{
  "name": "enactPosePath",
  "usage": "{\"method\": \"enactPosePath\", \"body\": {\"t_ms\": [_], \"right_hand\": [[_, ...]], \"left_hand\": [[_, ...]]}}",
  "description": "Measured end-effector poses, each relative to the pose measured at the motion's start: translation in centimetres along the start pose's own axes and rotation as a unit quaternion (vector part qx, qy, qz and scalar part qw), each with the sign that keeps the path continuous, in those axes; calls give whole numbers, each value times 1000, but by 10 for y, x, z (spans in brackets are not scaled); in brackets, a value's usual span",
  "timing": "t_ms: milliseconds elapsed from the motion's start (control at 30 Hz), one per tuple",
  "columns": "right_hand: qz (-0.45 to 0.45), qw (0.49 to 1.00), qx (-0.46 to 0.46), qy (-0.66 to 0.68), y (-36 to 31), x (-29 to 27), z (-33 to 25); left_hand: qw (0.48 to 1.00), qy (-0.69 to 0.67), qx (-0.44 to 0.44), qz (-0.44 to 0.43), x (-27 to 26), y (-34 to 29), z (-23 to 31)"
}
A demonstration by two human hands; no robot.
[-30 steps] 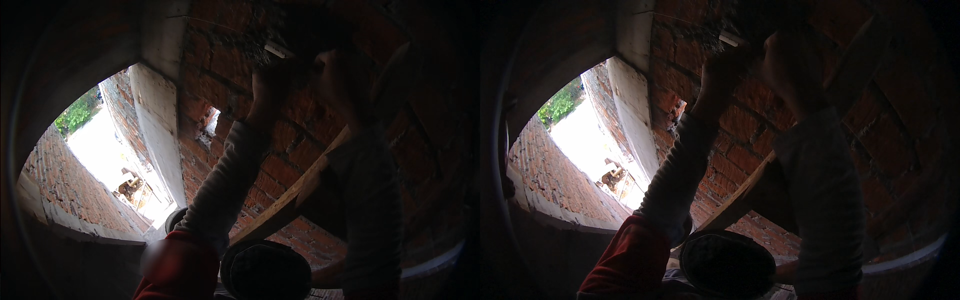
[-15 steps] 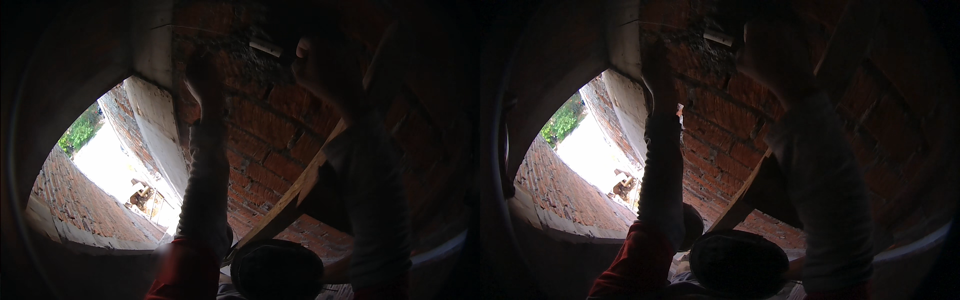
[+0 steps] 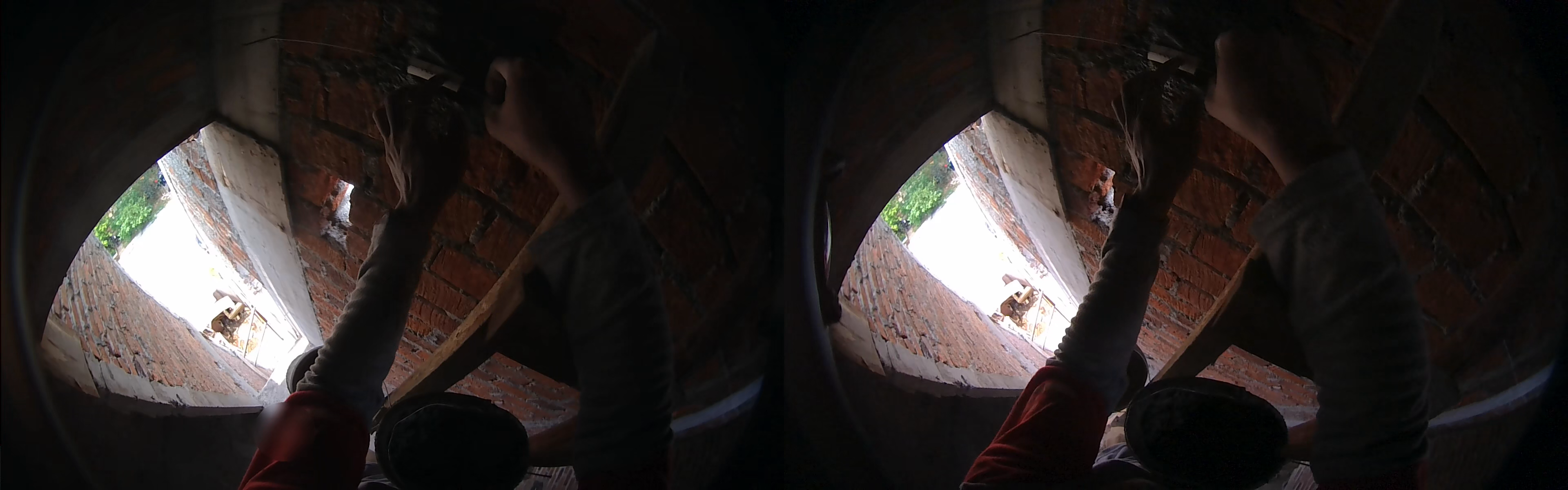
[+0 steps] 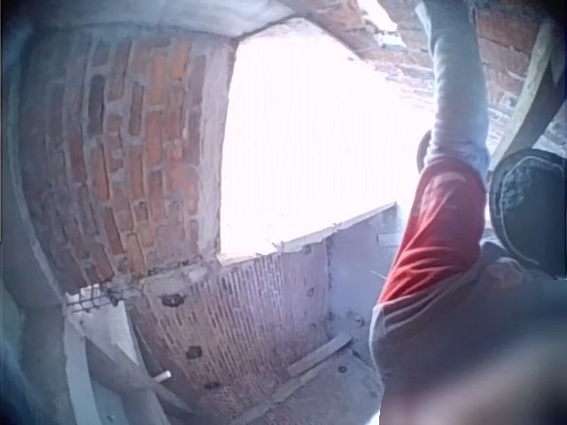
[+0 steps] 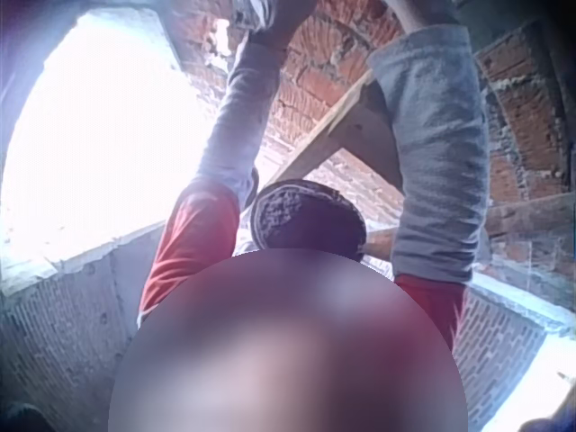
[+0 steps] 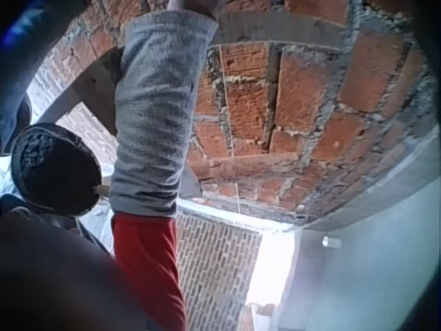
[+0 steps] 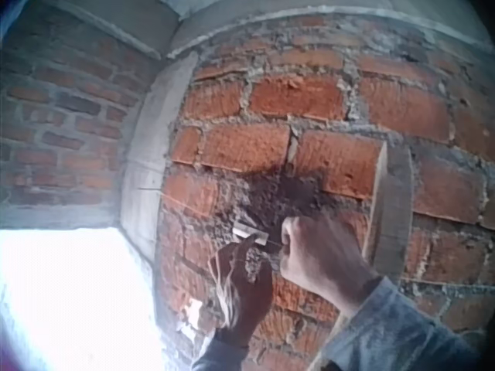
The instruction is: The person scoops mortar from a bucket and applies it to a brick wall using a trowel. They repeatedly smooth the mortar into the joints and surface of the wall.
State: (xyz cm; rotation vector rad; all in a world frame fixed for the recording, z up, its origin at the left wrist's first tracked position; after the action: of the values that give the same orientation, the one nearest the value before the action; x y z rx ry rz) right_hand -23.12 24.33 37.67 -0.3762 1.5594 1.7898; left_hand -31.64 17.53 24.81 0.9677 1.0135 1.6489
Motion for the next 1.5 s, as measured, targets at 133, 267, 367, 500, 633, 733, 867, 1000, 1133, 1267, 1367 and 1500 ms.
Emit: {"method": "enactPosePath", "body": {"t_ms": [133,267,367,500,633,733,867,1000,1133,1267,1367,1500], "right_hand": [[-9,999,14,33,0,-1,-1],[-17,999,21,30,-1,2,0],[-26,999,21,2,-1,7,4],[90,992,-71,-60,-1,1,-1],[23,998,28,-48,2,5,7],[17,997,61,-53,2,4,9],[-8,997,73,-24,9,15,16],[4,996,74,51,16,27,23],[7,999,50,16,11,27,19],[-3,999,35,-23,4,14,8],[-12,999,42,-29,2,5,3],[-20,998,48,-38,1,4,2]], "left_hand": [[1000,14,-24,-5,3,-3,0],[999,32,0,-3,3,-2,-1],[999,23,-17,14,0,-3,-3],[998,23,-46,31,-2,-4,-9],[999,44,-25,10,2,1,-14],[998,54,-36,12,6,2,-14],[1000,15,-22,11,6,-5,3],[998,-67,-15,-7,5,-12,21],[998,-4,-21,52,-5,-11,15],[995,-23,-51,84,-4,-6,-7],[992,-7,-77,103,-2,-3,-17],[990,-33,-77,109,-1,6,-17]]}}
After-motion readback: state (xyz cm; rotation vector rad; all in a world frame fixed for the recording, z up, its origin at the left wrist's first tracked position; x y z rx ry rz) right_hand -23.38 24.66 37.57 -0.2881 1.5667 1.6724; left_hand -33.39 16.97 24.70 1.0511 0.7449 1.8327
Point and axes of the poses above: each hand's wrist, its own y-axis towards the middle knuckle, its own x-axis out of the palm, z = x × y, the point moved 5 cm from there along y, towards the middle knuckle, and after that the axes turned 10 degrees about x, right-handed, at the moved point
